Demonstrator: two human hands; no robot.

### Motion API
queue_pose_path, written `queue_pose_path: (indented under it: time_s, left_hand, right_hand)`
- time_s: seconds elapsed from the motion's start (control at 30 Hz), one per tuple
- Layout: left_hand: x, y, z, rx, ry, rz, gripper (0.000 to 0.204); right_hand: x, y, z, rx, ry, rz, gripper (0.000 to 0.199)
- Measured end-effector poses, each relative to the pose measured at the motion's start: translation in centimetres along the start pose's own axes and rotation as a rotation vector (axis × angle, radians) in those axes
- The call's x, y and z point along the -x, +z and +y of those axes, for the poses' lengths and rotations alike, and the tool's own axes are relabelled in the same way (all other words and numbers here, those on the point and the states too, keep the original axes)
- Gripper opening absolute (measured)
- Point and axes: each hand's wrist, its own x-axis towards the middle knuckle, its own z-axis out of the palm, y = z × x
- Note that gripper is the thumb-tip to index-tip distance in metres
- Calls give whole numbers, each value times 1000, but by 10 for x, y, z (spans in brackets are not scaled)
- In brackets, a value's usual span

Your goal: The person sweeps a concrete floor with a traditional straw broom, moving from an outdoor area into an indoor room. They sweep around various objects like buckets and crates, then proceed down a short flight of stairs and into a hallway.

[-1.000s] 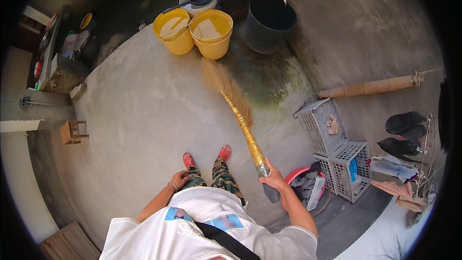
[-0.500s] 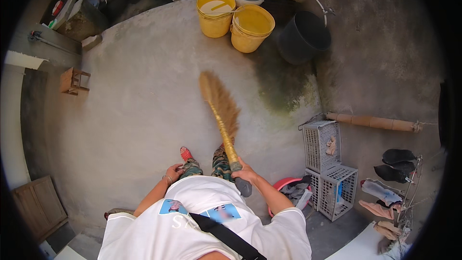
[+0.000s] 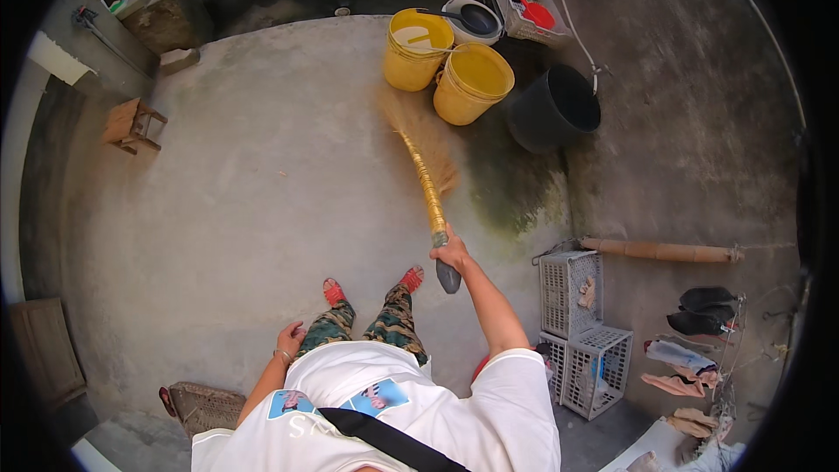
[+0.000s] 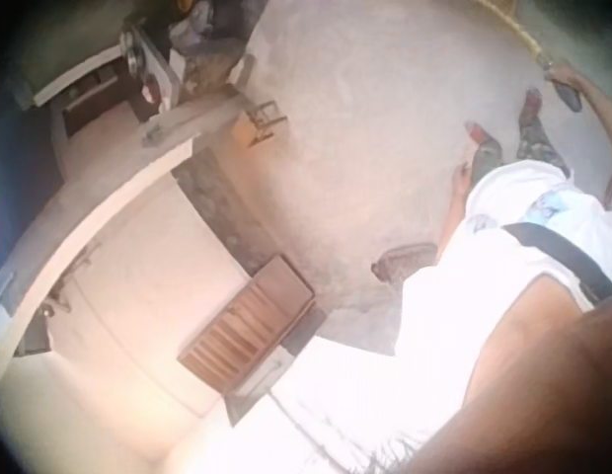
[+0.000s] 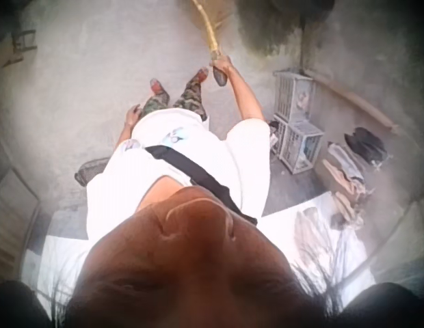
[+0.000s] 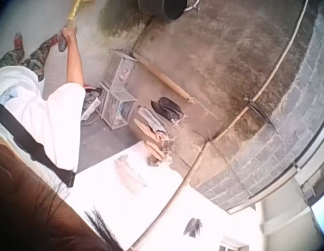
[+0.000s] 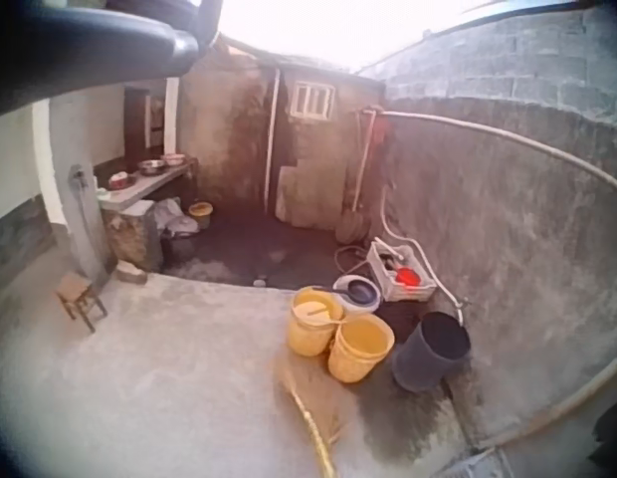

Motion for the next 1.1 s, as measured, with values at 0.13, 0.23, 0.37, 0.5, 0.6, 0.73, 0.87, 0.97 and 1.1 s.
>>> queue_pose_path:
  time_s: [0.13,0.23,0.37,0.5,0.6,0.73,0.87,0.97,1.1]
  left_hand:
    - [7,-22,-23,-16,17,58,34]
    - [23,-38,-30,2,-12,71,34]
    - [21,-55,-53,-33,-27,99,33]
    - [5,-65,-49,-24,-6,70,33]
    - [-9,-69,-34,-94,37,51,34]
    - [-36,-67,-31,5,18,-14,34]
    - [-49,-65,-50,-48,28,-68,33]
    - [-45,-66,-39,-228,79,-122,34]
    - [-37,-70,-40,-177,65,-145,35]
  right_hand:
    - [-74,54,-30,-89,101,33,90]
    - [-71,110,-58,-141,117,-111,90]
    - [-16,189,-82,50,-23,-188,93]
    - [8,227,-67,161,-170,-385,96]
    - [32,202,-53,69,-230,-479,96]
    - [105,135,-22,-32,-249,-397,96]
    - [176,93,-26,-149,-40,-326,97]
    - [188,98,4,-221,-96,-201,93]
    - [174,116,-3,-485,214,-334,83]
